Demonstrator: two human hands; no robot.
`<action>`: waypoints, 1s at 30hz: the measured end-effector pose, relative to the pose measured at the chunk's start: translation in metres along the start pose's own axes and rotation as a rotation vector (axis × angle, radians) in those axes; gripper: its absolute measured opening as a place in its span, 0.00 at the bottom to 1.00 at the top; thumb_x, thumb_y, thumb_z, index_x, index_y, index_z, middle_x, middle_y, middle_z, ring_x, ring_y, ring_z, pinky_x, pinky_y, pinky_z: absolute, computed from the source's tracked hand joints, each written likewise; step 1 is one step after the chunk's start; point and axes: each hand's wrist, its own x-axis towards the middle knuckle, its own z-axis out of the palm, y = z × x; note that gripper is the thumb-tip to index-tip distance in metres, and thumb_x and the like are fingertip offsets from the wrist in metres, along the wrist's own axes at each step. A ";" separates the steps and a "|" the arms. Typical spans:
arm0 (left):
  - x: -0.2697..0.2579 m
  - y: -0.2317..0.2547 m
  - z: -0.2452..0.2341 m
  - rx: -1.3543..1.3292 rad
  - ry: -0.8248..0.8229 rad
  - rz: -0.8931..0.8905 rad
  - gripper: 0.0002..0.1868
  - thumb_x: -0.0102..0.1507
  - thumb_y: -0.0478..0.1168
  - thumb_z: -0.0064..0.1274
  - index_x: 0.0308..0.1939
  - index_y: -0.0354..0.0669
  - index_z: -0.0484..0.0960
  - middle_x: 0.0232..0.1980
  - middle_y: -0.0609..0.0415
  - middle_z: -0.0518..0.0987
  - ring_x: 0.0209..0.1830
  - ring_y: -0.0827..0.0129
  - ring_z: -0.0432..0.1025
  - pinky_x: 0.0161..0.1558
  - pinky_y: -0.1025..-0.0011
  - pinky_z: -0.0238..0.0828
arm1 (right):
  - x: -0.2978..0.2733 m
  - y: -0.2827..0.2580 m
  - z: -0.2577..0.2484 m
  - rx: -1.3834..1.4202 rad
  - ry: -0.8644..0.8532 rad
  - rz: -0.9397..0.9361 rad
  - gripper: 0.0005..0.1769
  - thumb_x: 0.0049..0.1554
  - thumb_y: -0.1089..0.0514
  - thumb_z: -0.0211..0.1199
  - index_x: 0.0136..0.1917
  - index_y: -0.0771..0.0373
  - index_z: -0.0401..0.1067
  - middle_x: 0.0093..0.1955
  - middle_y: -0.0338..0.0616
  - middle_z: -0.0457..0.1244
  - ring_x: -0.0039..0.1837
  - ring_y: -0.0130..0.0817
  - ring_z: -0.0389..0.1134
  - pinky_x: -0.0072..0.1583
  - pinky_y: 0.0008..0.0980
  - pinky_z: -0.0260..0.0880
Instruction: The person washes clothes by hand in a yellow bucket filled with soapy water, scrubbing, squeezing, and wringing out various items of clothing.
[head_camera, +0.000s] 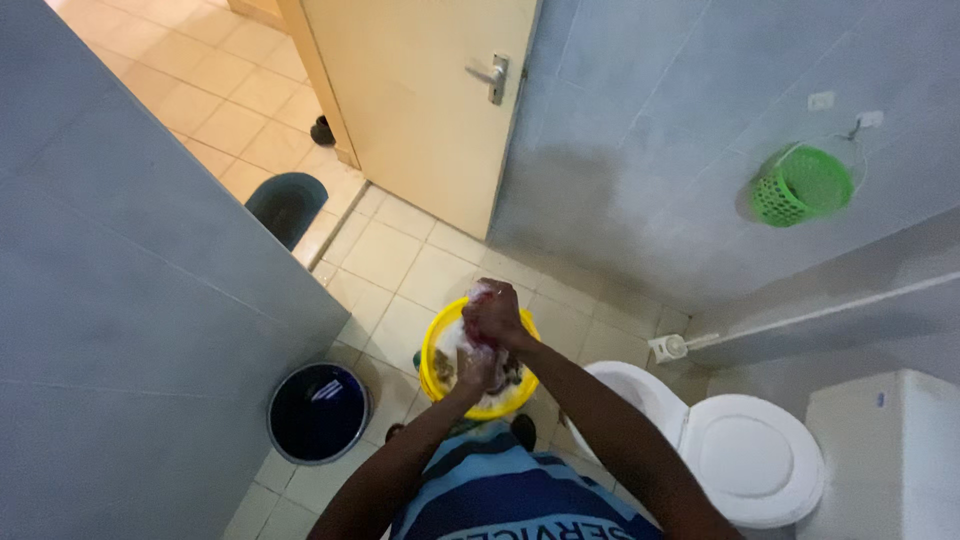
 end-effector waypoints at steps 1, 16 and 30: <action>0.001 -0.002 0.004 0.542 0.139 0.550 0.17 0.59 0.46 0.62 0.49 0.52 0.75 0.41 0.54 0.83 0.39 0.58 0.78 0.38 0.61 0.75 | 0.000 0.005 0.004 0.610 -0.012 0.182 0.16 0.50 0.47 0.69 0.31 0.57 0.69 0.24 0.40 0.61 0.27 0.37 0.64 0.31 0.37 0.67; -0.004 0.006 -0.031 0.404 0.082 0.250 0.42 0.55 0.47 0.63 0.71 0.42 0.67 0.50 0.40 0.84 0.44 0.43 0.79 0.44 0.50 0.76 | -0.007 0.061 -0.022 -0.173 0.993 0.242 0.06 0.47 0.61 0.71 0.39 0.62 0.77 0.42 0.41 0.71 0.46 0.34 0.70 0.53 0.37 0.72; -0.112 -0.086 -0.157 -0.227 0.460 -0.548 0.29 0.58 0.42 0.59 0.62 0.40 0.72 0.51 0.42 0.81 0.48 0.47 0.77 0.48 0.54 0.77 | -0.131 0.101 -0.059 0.717 0.744 0.702 0.07 0.58 0.58 0.60 0.51 0.59 0.69 0.44 0.41 0.66 0.46 0.39 0.68 0.57 0.44 0.71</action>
